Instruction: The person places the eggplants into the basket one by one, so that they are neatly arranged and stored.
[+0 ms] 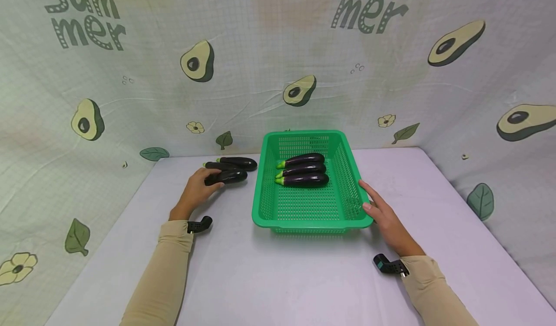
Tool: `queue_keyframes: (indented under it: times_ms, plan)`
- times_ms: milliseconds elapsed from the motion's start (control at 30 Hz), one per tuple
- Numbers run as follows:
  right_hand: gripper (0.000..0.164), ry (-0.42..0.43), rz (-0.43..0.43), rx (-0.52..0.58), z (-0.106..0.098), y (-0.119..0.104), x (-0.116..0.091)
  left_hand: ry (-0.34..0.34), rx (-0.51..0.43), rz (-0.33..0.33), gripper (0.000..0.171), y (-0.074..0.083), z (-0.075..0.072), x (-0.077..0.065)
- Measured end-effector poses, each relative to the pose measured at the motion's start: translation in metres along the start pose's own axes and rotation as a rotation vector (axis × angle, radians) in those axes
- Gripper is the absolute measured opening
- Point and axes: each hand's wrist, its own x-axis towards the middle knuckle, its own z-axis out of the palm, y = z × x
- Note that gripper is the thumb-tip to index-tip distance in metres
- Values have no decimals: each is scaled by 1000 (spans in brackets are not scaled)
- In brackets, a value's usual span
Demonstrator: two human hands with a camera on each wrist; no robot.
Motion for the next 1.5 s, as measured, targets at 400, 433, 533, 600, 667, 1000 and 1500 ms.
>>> queue_keyframes:
  times_ms: [400, 433, 533, 600, 667, 1000, 1500]
  plan:
    - [55, -1, 9, -4, 0, -1, 0, 17, -32, 40, 44, 6, -2, 0]
    - [55, -1, 10, -5, 0, -1, 0, 18, -33, 43, 44, 7, -3, 0]
    - [55, -1, 12, -2, -1, -1, 0, 22, -40, 52, 45, 9, -4, 1]
    - [55, -1, 13, -2, -1, -1, 1, 23, -43, 56, 46, 10, -4, 2]
    - [55, 1, 13, -7, -1, -1, 1, 25, -48, 60, 45, 12, -5, 2]
    - [55, 2, 15, -16, 0, -1, 0, 40, -109, 69, 47, 21, -8, 1]
    - [55, 3, 6, -17, 0, -1, 0, 6, -302, 60, 53, 48, -18, 2]
